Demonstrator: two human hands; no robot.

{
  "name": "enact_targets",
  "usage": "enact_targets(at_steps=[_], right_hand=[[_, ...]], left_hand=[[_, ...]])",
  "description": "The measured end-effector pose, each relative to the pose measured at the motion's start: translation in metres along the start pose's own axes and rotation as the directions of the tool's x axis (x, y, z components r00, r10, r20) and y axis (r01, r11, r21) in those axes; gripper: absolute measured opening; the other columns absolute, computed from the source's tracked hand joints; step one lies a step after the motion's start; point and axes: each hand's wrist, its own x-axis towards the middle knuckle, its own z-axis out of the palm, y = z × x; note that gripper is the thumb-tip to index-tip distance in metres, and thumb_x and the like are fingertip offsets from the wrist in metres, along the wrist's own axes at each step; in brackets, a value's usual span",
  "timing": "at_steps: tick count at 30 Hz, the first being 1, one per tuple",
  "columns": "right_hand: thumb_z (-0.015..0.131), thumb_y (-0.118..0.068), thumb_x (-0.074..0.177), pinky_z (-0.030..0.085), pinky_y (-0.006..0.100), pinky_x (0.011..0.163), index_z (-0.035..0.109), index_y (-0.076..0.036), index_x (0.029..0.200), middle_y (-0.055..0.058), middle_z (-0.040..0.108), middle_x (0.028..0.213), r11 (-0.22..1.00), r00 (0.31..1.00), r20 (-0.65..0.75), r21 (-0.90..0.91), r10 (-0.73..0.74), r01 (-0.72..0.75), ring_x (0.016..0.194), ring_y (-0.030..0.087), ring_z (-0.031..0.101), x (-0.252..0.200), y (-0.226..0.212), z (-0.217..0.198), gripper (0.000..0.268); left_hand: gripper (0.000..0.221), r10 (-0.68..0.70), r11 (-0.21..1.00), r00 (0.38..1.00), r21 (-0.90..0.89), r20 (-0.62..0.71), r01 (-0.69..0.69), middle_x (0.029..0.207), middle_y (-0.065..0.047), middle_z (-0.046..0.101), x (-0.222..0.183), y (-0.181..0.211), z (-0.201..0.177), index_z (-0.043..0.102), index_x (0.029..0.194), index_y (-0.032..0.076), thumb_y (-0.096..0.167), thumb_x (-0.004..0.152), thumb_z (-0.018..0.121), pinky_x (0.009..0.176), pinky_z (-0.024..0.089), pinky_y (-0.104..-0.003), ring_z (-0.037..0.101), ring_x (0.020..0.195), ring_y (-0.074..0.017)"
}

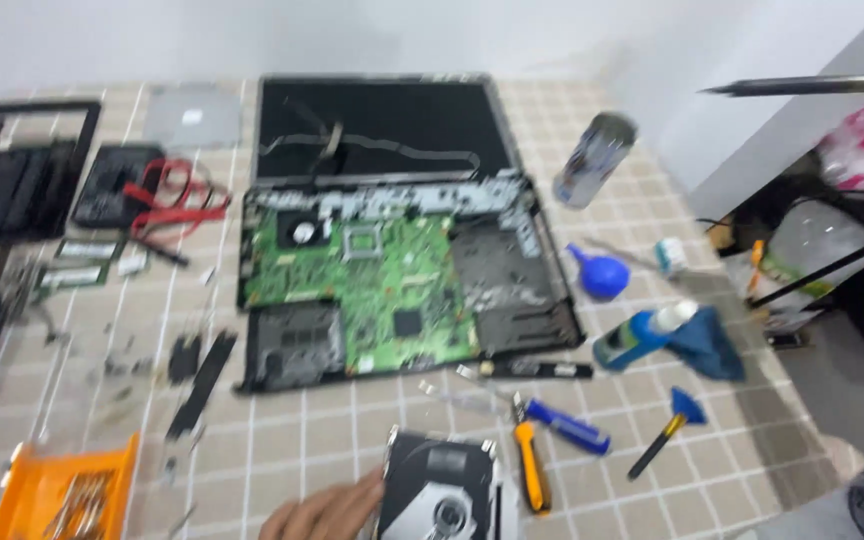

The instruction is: Disassembling a laptop's internal disk drive using a soldering iron and screwdrivers on a repair bench.

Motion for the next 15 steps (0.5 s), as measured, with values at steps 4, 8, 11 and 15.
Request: enact_targets(at_steps=[4,8,11,15], right_hand=[[0.048,-0.044,0.099,0.041,0.013,0.052,0.056,-0.018,0.101,-0.001,0.067,0.095,0.963,0.796,-0.544,0.131,0.267,-0.234,0.064,0.003,0.055,0.101,-0.167,0.147,0.027],[0.048,-0.029,0.110,0.051,0.020,0.057,0.039,-0.013,0.118,0.007,0.069,0.100,0.973,0.886,-0.454,-0.143,0.099,-0.182,0.068,0.010,0.060,0.115,-0.195,0.187,0.021],[0.046,-0.025,0.115,0.047,0.027,0.059,0.038,-0.005,0.114,0.016,0.061,0.097,0.974,0.974,-0.210,-0.223,-0.082,0.034,0.067,0.019,0.054,0.119,-0.195,0.201,0.021],[0.048,-0.020,0.119,0.046,0.028,0.059,0.037,-0.010,0.116,0.018,0.061,0.101,0.988,0.977,-0.204,-0.153,-0.067,0.035,0.069,0.021,0.053,0.121,-0.150,0.185,0.015]], left_hand=[[0.055,-0.042,0.989,0.958,-0.123,0.284,0.080,0.128,0.019,0.063,0.036,-0.007,0.025,0.055,0.129,0.035,0.051,0.077,0.046,0.087,0.044,-0.038,0.061,0.111,-0.0111],[0.055,-0.078,0.983,0.909,-0.118,0.409,0.138,0.130,0.019,0.059,0.070,0.006,0.046,0.051,0.130,0.042,0.056,0.077,0.046,0.093,0.040,-0.037,0.057,0.116,-0.0096],[0.055,-0.144,0.978,0.847,-0.060,0.512,0.202,0.132,0.019,0.056,0.081,0.000,0.047,0.049,0.131,0.046,0.059,0.077,0.046,0.097,0.038,-0.037,0.053,0.119,-0.0085],[0.056,-0.263,0.947,0.699,0.040,0.665,0.318,0.134,0.018,0.053,0.060,-0.001,0.037,0.045,0.132,0.052,0.064,0.077,0.047,0.102,0.035,-0.036,0.049,0.123,-0.0070]])
